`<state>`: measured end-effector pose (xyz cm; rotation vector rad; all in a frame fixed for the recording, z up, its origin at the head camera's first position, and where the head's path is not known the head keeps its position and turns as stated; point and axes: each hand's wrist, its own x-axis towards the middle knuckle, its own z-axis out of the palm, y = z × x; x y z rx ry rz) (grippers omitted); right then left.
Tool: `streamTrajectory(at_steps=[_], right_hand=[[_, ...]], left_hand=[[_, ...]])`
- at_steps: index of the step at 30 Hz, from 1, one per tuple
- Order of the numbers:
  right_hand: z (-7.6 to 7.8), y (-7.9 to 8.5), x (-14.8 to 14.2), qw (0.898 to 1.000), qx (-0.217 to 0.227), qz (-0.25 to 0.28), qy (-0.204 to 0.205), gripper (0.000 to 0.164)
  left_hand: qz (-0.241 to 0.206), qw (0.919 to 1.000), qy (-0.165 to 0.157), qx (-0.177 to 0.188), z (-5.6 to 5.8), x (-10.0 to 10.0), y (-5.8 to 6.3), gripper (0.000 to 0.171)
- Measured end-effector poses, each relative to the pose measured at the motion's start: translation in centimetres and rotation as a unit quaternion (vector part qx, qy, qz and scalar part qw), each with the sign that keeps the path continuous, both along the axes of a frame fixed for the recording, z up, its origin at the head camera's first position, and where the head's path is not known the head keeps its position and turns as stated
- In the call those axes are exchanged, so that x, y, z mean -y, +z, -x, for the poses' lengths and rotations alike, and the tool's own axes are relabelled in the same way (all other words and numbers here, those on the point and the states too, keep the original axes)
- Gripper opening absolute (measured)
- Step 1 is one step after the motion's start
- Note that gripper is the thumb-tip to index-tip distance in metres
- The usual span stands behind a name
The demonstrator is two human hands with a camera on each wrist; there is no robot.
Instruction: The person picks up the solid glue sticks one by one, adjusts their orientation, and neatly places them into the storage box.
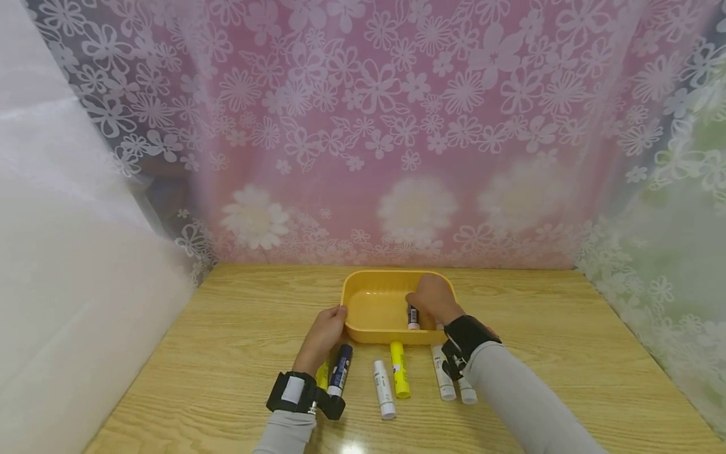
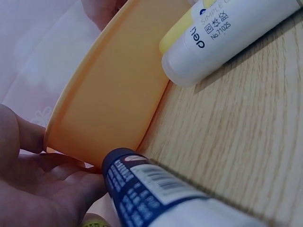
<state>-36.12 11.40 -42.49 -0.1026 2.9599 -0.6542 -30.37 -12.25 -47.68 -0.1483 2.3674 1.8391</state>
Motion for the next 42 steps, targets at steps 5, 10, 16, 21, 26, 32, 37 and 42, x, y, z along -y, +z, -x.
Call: streamTrajectory(at_steps=[5,10,16,21,26,32,37,42], right_hand=[[-0.1,0.5,0.1,1.0,0.011,-0.002,0.004,0.046],[-0.2,0.7,-0.1,1.0,0.015,0.008,0.0,0.04],[-0.5,0.5,-0.4,0.999,0.007,0.051,-0.007,0.039],[-1.2,0.9,-0.3,0.998,-0.012,0.057,0.005,0.041],[-2.0,1.6,0.0,0.998,-0.023,0.061,0.013,0.039],[-2.7,2.0,0.0,0.998,-0.032,0.056,0.015,0.033],[-3.0,1.9,-0.1,0.998,-0.04,0.049,0.01,0.018],[-3.3,1.8,-0.4,0.998,-0.039,0.055,0.009,0.031]], left_hand=[[0.001,1.0,-0.001,0.003,0.0,0.0,0.0,0.05],[0.002,1.0,0.0,0.009,0.0,0.0,0.1,0.05],[-0.005,1.0,0.001,0.009,0.0,-0.1,0.1,0.05],[-0.004,0.9999,0.005,0.012,0.0,-0.1,0.0,0.05],[-0.004,0.9999,0.008,0.007,0.1,-0.2,0.0,0.05],[-0.008,0.9999,0.007,0.005,0.0,-0.2,-0.1,0.049],[-0.007,1.0,0.006,0.0,0.0,-0.1,-0.1,0.049],[-0.006,1.0,0.003,0.004,0.0,0.0,-0.1,0.05]])
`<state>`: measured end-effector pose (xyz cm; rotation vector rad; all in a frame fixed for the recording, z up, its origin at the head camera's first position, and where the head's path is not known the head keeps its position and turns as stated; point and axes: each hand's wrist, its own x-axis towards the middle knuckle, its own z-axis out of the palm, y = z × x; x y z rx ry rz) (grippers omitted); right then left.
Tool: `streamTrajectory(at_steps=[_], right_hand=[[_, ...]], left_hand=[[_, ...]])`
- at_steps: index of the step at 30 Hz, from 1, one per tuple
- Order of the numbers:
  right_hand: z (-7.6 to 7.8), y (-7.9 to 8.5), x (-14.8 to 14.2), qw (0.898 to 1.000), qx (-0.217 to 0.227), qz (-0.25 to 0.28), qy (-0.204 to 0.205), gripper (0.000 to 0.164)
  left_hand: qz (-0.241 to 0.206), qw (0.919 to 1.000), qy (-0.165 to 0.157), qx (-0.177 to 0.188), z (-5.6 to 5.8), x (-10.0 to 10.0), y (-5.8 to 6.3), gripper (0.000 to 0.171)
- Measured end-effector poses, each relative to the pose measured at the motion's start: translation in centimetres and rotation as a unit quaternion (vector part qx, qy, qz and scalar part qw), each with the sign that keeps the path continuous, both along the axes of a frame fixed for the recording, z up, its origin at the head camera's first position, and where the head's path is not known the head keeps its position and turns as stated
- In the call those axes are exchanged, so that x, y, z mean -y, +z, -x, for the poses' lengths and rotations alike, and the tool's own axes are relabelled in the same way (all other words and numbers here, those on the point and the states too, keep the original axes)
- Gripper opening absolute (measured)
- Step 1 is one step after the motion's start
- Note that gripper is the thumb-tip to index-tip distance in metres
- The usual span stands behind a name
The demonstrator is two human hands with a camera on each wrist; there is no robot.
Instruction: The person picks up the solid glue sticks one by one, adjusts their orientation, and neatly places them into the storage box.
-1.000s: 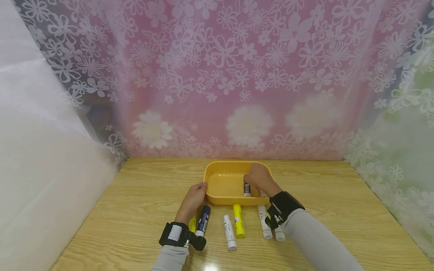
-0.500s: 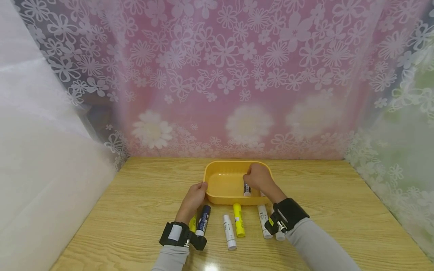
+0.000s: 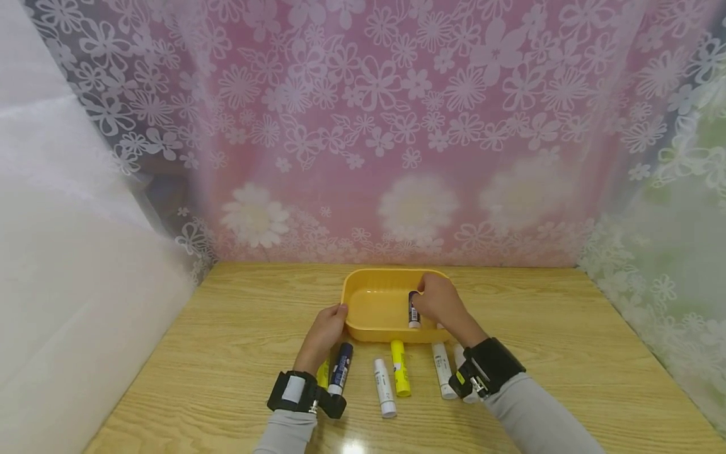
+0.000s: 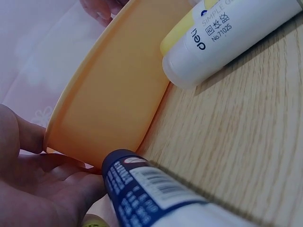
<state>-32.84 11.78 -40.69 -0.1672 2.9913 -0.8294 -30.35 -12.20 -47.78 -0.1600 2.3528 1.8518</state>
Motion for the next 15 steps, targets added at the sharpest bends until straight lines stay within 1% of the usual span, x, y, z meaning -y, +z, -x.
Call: streamTrajectory(at_steps=[2,5,10,15], right_hand=[[0.0,0.0,-0.1,1.0,-0.003,0.001,-0.003,0.034],[-0.2,0.1,-0.2,1.0,-0.007,0.006,-0.008,0.033],[-0.8,0.4,-0.7,1.0,-0.01,-0.002,-0.022,0.034],[-1.5,0.5,-1.7,0.999,-0.03,-0.001,-0.022,0.034]], left_hand=[[-0.001,1.0,-0.001,0.001,0.0,0.0,0.1,0.05],[-0.001,1.0,0.0,0.0,0.0,0.1,0.1,0.049],[0.001,1.0,-0.001,-0.002,0.1,0.0,0.1,0.05],[0.001,1.0,-0.002,-0.002,0.1,0.0,0.0,0.05]])
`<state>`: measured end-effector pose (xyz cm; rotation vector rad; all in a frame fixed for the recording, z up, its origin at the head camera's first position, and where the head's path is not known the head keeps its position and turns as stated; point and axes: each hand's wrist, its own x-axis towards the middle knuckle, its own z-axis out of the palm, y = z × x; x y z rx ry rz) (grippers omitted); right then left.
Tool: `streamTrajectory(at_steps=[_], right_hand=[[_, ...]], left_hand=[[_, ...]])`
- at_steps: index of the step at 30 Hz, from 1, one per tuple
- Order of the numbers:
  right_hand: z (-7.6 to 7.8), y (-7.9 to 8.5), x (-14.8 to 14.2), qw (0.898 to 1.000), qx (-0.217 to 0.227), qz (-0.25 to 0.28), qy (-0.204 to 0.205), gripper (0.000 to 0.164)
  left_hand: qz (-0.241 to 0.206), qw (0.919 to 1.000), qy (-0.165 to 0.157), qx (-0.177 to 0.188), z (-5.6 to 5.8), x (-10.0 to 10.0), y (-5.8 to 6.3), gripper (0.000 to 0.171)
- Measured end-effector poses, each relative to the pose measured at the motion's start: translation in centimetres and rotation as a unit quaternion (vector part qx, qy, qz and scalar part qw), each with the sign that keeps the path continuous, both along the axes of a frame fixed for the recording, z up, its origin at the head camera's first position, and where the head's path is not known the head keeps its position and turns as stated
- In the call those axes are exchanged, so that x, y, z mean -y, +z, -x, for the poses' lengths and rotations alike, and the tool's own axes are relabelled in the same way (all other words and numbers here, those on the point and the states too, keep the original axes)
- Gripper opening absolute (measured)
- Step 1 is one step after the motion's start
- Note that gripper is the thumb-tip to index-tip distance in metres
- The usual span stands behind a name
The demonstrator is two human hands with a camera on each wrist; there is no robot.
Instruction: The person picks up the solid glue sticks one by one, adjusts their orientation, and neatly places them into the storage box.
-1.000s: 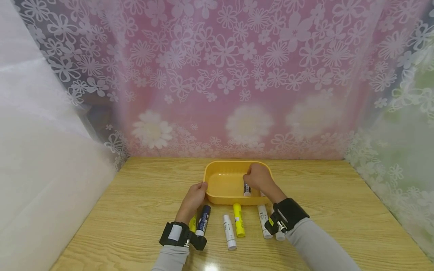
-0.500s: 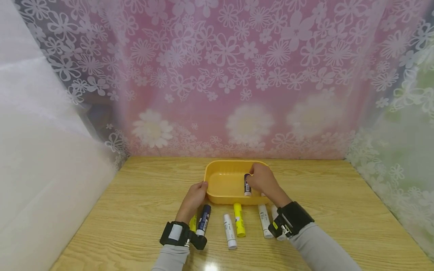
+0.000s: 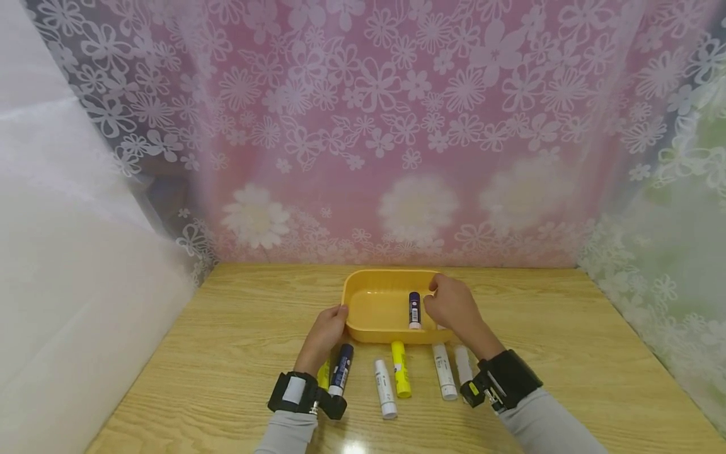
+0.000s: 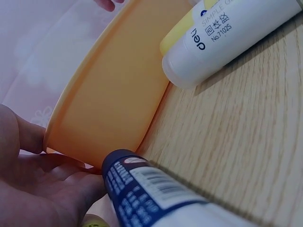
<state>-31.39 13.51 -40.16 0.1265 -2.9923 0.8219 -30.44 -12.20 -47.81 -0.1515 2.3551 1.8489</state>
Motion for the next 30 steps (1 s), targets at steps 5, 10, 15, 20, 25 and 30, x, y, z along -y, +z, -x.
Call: streamTrajectory(at_steps=[5,10,15,20,25,30], right_hand=[[-0.7,-0.2,-0.8,1.0,-0.016,0.019,0.009,0.033],[-1.0,-0.7,-1.4,0.999,-0.013,0.031,-0.003,0.035],[-1.5,-1.2,-1.9,0.999,-0.014,0.034,-0.013,0.038],[-2.0,-1.5,-2.6,0.999,-0.021,0.03,-0.023,0.037],[-2.3,-1.7,-3.4,0.999,-0.017,0.025,-0.019,0.039],[-2.6,-1.6,-4.1,1.0,0.004,0.013,-0.005,0.046]], left_hand=[[-0.002,1.0,0.0,0.0,0.0,0.0,0.0,0.05],[0.002,1.0,0.005,0.002,0.0,0.0,0.0,0.05],[0.007,0.9999,0.006,0.007,0.0,0.0,0.0,0.051],[0.01,0.9999,0.006,0.003,0.0,0.0,0.0,0.05],[0.005,1.0,0.003,0.001,0.0,-0.1,0.1,0.05],[0.004,1.0,0.005,0.005,-0.1,0.0,0.0,0.05]])
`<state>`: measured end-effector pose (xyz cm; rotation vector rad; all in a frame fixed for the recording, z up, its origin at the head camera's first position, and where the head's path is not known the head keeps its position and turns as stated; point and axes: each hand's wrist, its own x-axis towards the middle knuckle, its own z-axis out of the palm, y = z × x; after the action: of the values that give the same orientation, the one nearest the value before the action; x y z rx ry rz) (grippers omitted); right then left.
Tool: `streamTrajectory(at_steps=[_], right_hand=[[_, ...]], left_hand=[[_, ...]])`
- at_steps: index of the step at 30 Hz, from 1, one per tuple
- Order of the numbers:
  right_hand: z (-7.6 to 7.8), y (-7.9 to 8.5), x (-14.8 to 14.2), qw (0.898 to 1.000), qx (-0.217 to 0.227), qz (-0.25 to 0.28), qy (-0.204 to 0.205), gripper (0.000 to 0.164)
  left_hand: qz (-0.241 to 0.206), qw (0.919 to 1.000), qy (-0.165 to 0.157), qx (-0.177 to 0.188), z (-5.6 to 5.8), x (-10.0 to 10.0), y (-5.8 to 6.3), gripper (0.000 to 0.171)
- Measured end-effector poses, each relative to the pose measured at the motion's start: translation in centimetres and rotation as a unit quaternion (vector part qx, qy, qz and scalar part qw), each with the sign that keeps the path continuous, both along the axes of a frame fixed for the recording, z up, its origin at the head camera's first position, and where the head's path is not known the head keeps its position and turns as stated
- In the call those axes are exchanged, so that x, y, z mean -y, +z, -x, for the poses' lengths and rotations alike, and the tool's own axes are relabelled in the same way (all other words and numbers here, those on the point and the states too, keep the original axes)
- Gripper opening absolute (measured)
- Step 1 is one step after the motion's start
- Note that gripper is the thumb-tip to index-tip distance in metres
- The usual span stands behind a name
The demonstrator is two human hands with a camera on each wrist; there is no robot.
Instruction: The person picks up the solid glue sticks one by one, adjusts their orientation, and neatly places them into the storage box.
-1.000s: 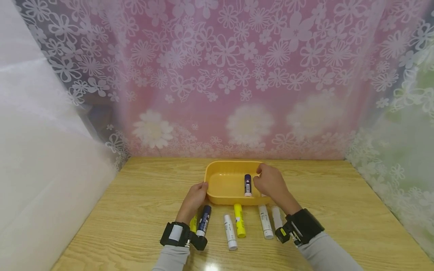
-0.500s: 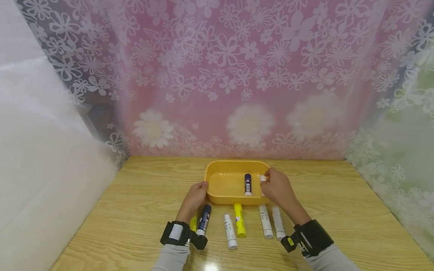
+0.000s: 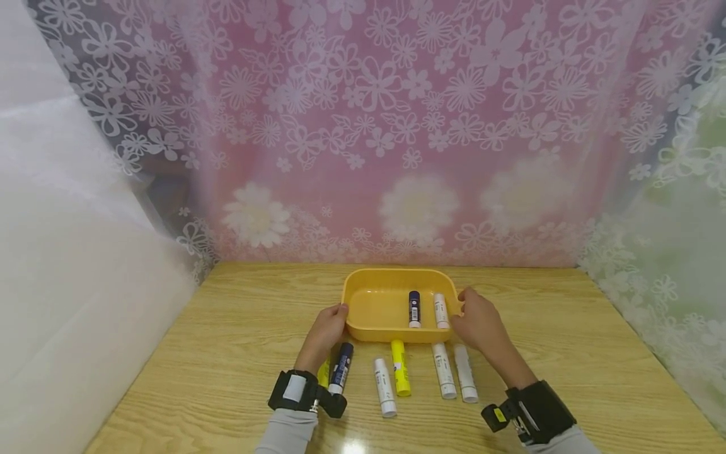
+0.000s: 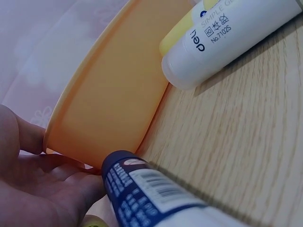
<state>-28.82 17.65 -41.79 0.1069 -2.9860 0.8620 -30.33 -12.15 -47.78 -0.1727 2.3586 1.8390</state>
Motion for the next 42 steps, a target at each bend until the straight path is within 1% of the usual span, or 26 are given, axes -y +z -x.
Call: streamTrajectory(at_steps=[6,10,13,15,17,21,23,25,31,34,42], right_hand=[[-0.3,0.2,-0.6,1.0,0.029,-0.004,0.003,0.051],[-0.3,0.1,-1.0,0.998,0.05,-0.03,0.006,0.05],[-0.3,0.1,-1.2,0.996,0.073,-0.045,0.009,0.052],[-0.5,0.1,-1.2,0.995,0.092,-0.044,0.012,0.054],[-0.6,0.0,-1.2,0.993,0.114,-0.037,0.01,0.052],[-1.0,-0.3,-1.1,0.989,0.142,-0.034,0.006,0.036],[-1.1,-0.3,-1.1,0.988,0.15,-0.039,0.007,0.03],[-1.3,-0.4,-1.0,0.986,0.16,-0.041,0.005,0.028],[-1.7,-0.6,-0.8,0.982,0.186,-0.031,-0.001,0.032],[-1.8,-0.8,-0.6,0.98,0.195,-0.029,0.003,0.034],[-2.0,-1.0,-0.2,0.978,0.204,-0.042,0.006,0.034]], left_hand=[[0.002,1.0,0.005,0.006,0.0,-0.1,0.0,0.05],[0.002,0.9999,0.009,0.01,0.2,-0.2,0.1,0.05],[0.0,0.9999,0.009,0.01,0.2,-0.3,0.0,0.05],[0.002,0.9999,0.007,0.008,0.2,-0.2,0.0,0.05],[0.003,1.0,0.006,0.005,0.2,-0.2,-0.1,0.049],[0.006,1.0,0.004,0.002,0.1,-0.1,-0.1,0.049],[0.004,1.0,0.003,0.001,0.1,-0.1,0.0,0.049],[0.001,1.0,0.002,0.0,0.1,-0.1,0.0,0.05],[-0.002,0.9999,-0.003,-0.011,0.0,0.0,0.0,0.05],[-0.001,0.9999,-0.004,-0.014,0.1,0.0,-0.1,0.05],[-0.004,1.0,-0.003,-0.004,0.1,-0.1,0.0,0.05]])
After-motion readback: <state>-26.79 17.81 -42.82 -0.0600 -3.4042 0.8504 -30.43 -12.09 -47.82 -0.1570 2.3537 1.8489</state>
